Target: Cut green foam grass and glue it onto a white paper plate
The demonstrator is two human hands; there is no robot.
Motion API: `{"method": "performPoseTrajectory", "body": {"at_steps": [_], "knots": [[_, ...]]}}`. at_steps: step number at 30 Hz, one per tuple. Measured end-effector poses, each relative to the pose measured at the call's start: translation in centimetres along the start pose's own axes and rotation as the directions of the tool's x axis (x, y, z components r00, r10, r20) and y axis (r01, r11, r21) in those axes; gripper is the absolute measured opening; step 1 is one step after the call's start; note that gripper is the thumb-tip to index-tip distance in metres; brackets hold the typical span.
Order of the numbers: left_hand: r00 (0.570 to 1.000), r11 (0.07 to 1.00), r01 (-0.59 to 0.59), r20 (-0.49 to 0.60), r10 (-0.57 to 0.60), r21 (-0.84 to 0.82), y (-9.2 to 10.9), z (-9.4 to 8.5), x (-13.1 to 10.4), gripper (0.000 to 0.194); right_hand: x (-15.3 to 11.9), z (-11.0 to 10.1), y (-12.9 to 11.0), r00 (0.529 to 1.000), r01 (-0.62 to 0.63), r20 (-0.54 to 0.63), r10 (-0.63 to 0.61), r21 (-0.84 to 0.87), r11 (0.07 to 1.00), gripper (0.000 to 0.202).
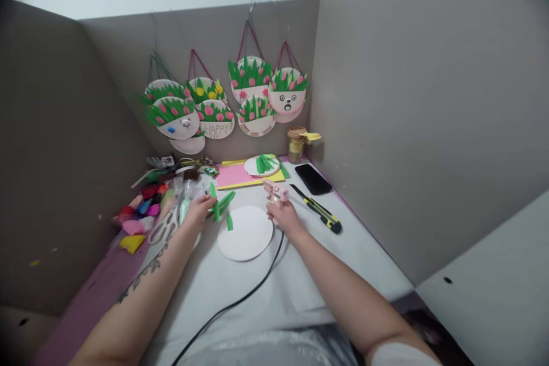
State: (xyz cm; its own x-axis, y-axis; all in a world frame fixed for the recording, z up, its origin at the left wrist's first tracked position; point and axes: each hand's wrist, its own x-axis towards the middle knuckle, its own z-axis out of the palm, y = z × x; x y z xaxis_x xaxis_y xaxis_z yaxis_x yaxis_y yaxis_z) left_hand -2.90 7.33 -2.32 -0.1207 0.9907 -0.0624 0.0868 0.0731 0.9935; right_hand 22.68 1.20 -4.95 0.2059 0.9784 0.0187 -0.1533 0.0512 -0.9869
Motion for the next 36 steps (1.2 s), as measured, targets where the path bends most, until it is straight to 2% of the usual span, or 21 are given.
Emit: {"method": "performPoseTrajectory", "body": {"at_steps": [2, 4, 7, 10, 12, 15, 18, 22, 25, 29, 34, 36], "knots": [[0.993, 0.93, 0.117, 0.068, -0.1, -0.348, 0.1, 0.2, -1.5, 0.014, 0.1, 0.0, 0.2, 1.0, 0.011, -0.002, -0.011, -0.007, 1.0, 0.038], [0.974, 0.762, 0.227, 0.117, -0.197, -0.607, 0.3, 0.5, -2.6, 0.019, 0.2, 0.0, 0.3, 1.0, 0.024, -0.015, -0.024, 0.0, 1.0, 0.037], [0.941, 0.578, 0.306, 0.15, -0.302, -0.757, 0.4, 0.4, -3.1, 0.02, 0.3, -0.3, 0.4, 0.999, 0.036, -0.03, -0.036, 0.014, 0.999, 0.037], [0.924, 0.508, 0.362, 0.229, -0.306, -0.781, 0.4, -0.2, -3.2, 0.015, 0.5, -0.5, 0.7, 0.999, 0.034, -0.037, -0.033, 0.021, 0.999, 0.037], [0.928, 0.514, 0.364, 0.255, -0.271, -0.777, 0.5, -0.6, -3.3, 0.014, 0.6, -0.6, 0.9, 0.999, 0.024, -0.042, -0.023, 0.022, 0.999, 0.036], [0.949, 0.57, 0.309, 0.207, -0.238, -0.761, 0.7, -0.8, -3.4, 0.013, 0.8, -0.5, 1.1, 0.999, -0.009, -0.054, 0.011, 0.037, 0.999, 0.035], [0.954, 0.659, 0.285, 0.144, -0.261, -0.696, 0.5, -0.4, -3.5, 0.008, 0.6, -0.4, 1.0, 0.998, -0.037, -0.048, 0.041, 0.092, 0.995, 0.037], [0.935, 0.726, 0.345, 0.15, -0.321, -0.595, 0.1, 0.2, -3.7, 0.01, 0.4, -0.5, 0.8, 0.999, -0.032, -0.01, 0.034, 0.146, 0.989, 0.04], [0.926, 0.735, 0.37, 0.16, -0.342, -0.568, 0.0, 0.4, -3.8, 0.011, 0.5, -0.6, 1.0, 0.997, -0.072, -0.019, 0.075, 0.13, 0.989, 0.037], [0.924, 0.724, 0.376, 0.182, -0.335, -0.578, -0.1, 0.4, -4.0, 0.012, 1.3, -0.8, 1.4, 0.981, -0.158, -0.107, 0.162, 0.047, 0.986, 0.021], [0.92, 0.707, 0.377, 0.158, -0.358, -0.599, -0.9, 0.1, -3.6, 0.011, 1.5, -1.9, 2.1, 0.975, -0.152, -0.169, 0.146, -0.023, 0.988, 0.015], [0.925, 0.702, 0.372, 0.183, -0.333, -0.607, -1.1, -0.1, -3.4, 0.009, 1.3, -2.4, 2.4, 0.972, -0.14, -0.197, 0.128, -0.052, 0.989, 0.013]]}}
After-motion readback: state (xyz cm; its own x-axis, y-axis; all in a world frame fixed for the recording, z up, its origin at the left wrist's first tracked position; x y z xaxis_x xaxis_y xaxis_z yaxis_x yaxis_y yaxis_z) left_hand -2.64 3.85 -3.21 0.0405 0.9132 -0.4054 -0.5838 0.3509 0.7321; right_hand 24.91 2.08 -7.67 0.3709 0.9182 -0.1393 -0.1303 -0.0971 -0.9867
